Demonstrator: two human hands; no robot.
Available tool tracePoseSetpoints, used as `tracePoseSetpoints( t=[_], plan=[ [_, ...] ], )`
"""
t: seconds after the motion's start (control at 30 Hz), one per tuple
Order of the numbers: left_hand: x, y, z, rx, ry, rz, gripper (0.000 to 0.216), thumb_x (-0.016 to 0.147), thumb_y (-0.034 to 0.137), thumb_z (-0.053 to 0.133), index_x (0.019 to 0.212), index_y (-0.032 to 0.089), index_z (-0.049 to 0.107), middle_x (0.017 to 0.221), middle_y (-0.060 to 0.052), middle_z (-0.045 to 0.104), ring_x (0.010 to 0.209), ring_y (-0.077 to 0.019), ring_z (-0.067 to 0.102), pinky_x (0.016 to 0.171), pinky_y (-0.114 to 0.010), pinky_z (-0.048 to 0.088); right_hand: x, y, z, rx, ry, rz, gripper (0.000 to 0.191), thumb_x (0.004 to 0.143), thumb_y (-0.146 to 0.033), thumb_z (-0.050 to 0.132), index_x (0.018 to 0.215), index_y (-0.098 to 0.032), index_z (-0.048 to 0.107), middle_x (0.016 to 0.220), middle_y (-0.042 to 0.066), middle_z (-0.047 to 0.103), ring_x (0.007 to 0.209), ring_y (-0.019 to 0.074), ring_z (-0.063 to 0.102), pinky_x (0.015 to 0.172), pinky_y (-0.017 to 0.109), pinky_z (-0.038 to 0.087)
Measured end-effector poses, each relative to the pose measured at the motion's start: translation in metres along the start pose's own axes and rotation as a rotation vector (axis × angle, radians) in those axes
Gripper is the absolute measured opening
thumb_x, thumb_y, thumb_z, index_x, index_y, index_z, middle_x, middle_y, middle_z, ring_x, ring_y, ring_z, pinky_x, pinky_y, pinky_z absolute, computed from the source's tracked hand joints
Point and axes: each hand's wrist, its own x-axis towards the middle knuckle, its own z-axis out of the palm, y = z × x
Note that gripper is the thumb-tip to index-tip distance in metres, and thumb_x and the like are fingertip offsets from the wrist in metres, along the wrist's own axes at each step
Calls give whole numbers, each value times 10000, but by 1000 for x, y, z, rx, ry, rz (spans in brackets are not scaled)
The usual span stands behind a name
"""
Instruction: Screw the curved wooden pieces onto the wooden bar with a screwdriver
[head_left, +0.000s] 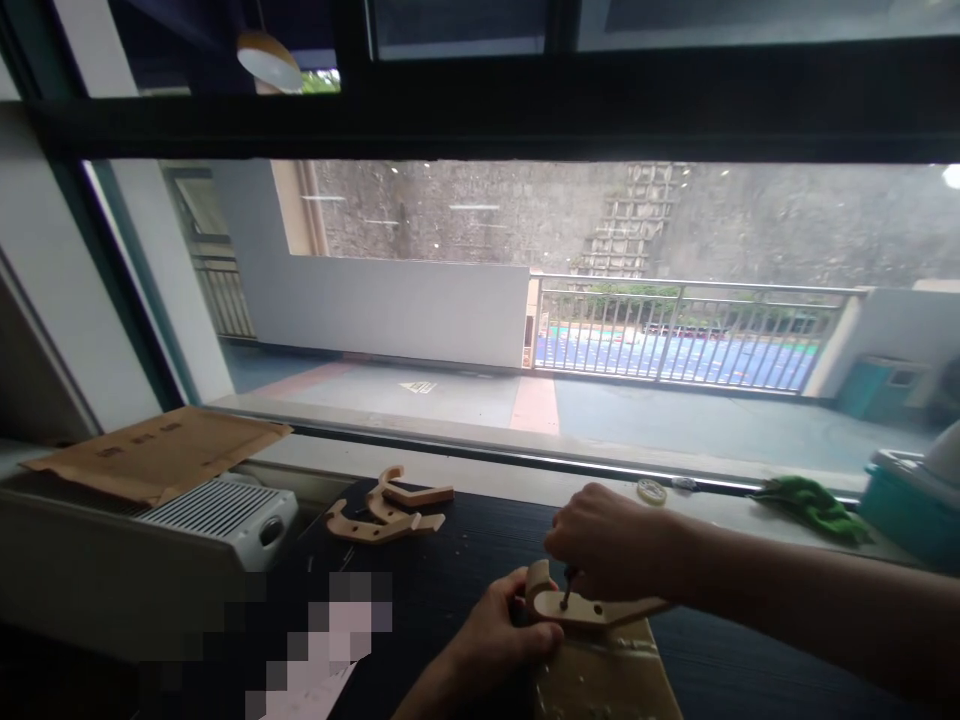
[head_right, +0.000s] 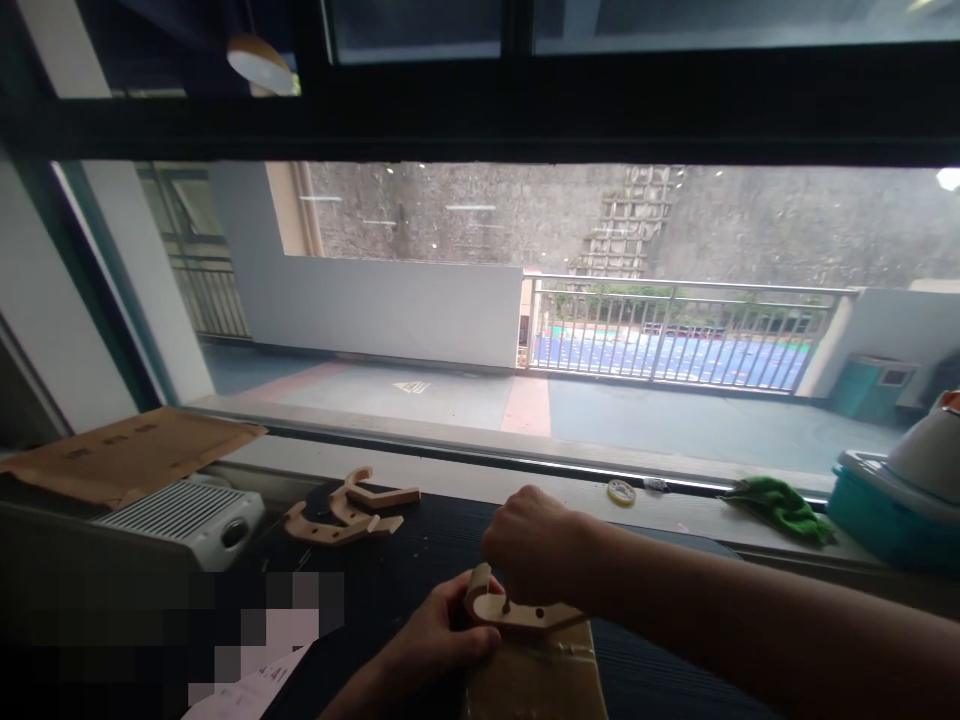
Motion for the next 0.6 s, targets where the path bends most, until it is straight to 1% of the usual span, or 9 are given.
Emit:
tracePoseSetpoints(
  t=[0.07,0.1,0.17,0.23,0.33,0.4,0.47,0.53,0.6],
  plan=[
    [1,-4,3,-51,-35,5,390,645,302,723,977,146,590,881,-26,623,855,-187,560,759,-277,423,3,-6,-5,-46,-52,-30,78,724,-133,622,706,-116,696,683,63,684,581,163,596,490,253,314],
    [2,-7,5,-72,-24,4,399,646,302,723,987,147,585,893,-31,626,853,-189,561,758,-279,426,4,-7,-7,-55,-76,-44,89,727,-107,613,695,-122,694,686,54,687,589,158,599,489,247,310],
    [4,-14,9,-84,39,-6,403,633,305,732,969,147,575,867,-30,623,812,-184,561,735,-278,428,7,-6,-9,-48,-111,-59,117,734,-87,600,685,-133,696,695,41,691,603,147,601,487,239,306],
    [6,-22,12,-85,100,-15,373,637,313,731,926,150,560,811,-15,600,759,-165,543,710,-271,424,9,-1,-8,-13,-132,-41,111,734,-107,605,694,-133,705,682,41,689,595,143,595,489,238,308],
    [8,-29,13,-91,139,-25,343,666,330,710,907,157,538,766,6,556,707,-138,500,679,-259,413,12,10,-1,70,-143,51,152,765,-217,595,754,-138,725,654,40,681,565,136,580,494,237,322],
    [9,-29,12,-65,148,-18,336,671,348,702,892,158,535,749,12,534,684,-129,475,660,-251,404,12,17,4,123,-143,121,212,785,-300,579,824,-157,731,687,37,689,581,135,583,497,231,331],
    [9,-27,11,-30,143,-8,344,667,368,701,884,162,531,740,18,517,675,-125,464,650,-244,397,10,19,5,148,-142,161,241,797,-334,561,866,-176,730,730,36,697,617,142,594,500,231,333],
    [7,-23,10,6,127,-11,366,663,402,698,889,170,527,737,25,504,668,-122,459,645,-237,393,6,17,1,141,-151,158,222,768,-320,591,888,-194,729,747,35,701,634,156,601,499,238,327],
    [4,-19,9,44,112,-24,391,659,434,695,899,176,525,735,28,498,658,-119,453,639,-231,391,2,12,-7,109,-165,123,213,711,-260,645,897,-198,728,730,36,700,623,168,604,496,245,320]
  ],
)
